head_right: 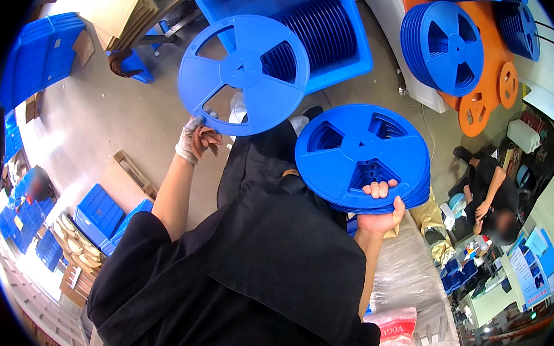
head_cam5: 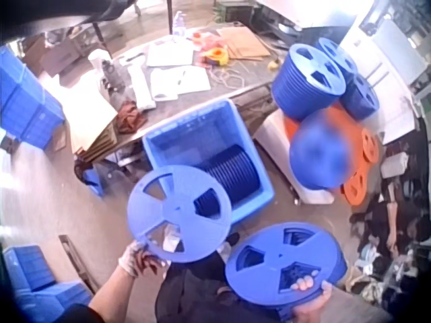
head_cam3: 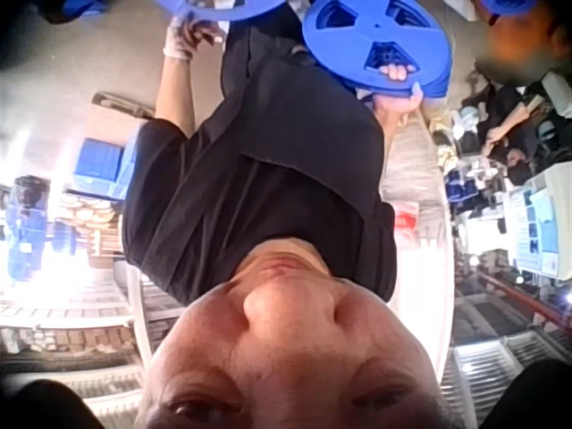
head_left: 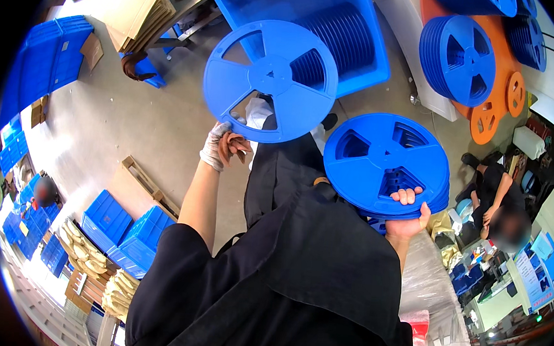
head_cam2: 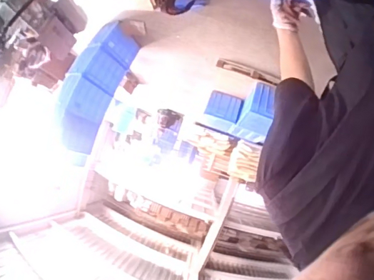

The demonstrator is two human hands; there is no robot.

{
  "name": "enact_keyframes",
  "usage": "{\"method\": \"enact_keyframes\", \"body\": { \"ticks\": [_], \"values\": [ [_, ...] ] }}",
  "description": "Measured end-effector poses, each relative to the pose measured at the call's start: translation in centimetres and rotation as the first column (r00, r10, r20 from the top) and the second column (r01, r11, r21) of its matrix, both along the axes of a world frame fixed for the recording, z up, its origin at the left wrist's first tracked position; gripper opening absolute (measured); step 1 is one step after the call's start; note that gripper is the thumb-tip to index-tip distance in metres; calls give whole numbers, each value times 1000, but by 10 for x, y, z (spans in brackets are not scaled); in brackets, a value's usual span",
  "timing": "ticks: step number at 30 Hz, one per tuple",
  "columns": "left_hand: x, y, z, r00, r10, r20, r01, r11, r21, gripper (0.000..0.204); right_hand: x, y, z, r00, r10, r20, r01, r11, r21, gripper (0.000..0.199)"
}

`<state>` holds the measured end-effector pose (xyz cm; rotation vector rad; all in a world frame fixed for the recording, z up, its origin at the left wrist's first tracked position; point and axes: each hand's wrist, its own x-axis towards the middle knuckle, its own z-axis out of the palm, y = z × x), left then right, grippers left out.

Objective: The person stacks blue plastic spools from a conveyor belt into a blue plastic bin. They wear white gloves and handle the spools one by one, placing them into the bin in a repetitive sequence.

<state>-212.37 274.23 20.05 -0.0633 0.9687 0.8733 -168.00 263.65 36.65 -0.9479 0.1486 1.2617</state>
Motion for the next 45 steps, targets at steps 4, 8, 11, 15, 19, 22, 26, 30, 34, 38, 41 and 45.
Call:
{"method": "enact_keyframes", "body": {
  "ticks": [4, 8, 11, 15, 19, 22, 26, 30, 34, 38, 41, 45],
  "values": [
    [3, -1, 1, 999, -7, 34, 7, 1000, 15, 36, -2, 5, 3, 1000, 29, 3, -29, 1000, 6, 35],
    [1, -8, 1, 998, -36, 57, 36, 999, 6, 35, -2, 5, 5, 999, 53, -9, -53, 998, 18, 36],
    [3, -2, 8, 995, -87, 54, 85, 996, 23, 36, -4, 5, 5, 999, 45, -3, -45, 999, 10, 35],
    [5, 3, -16, 969, -247, 6, 247, 969, 2, 38, -6, 7, 5, 999, 28, -40, -28, 1000, 2, 34],
    [56, 25, -43, 905, -198, -376, 191, 980, -57, 25, -6, 12, 5, 999, 15, -45, -16, 1000, -19, 33],
    [91, 46, -56, 765, -280, -580, 292, 953, -75, 28, -5, 10, 11, 1000, 29, -1, -29, 997, 75, 34],
    [115, 71, -63, 613, -341, -713, 427, 902, -64, 56, 10, 3, 27, 1000, 23, 3, -23, 975, 219, 33],
    [121, 59, -44, 662, -395, -636, 464, 883, -66, 68, 39, -15, 55, 992, 122, -32, -90, 863, 497, 31],
    [120, 43, -2, 798, -454, -396, 403, 891, -210, 62, 56, -15, 51, 960, 280, -5, -163, 576, 801, 30],
    [151, 50, 49, 810, -536, -237, 573, 809, 128, 58, 70, -2, 48, 873, 467, 140, -295, 278, 914, 33],
    [218, 57, 10, 733, -582, -351, 675, 685, 273, 54, 67, 7, 54, 809, 574, 127, -302, 220, 928, 35],
    [319, 73, -13, 462, -529, -712, 846, 504, 175, 52, 78, 10, 49, 712, 690, 127, -272, 104, 957, 39]
  ]
}}
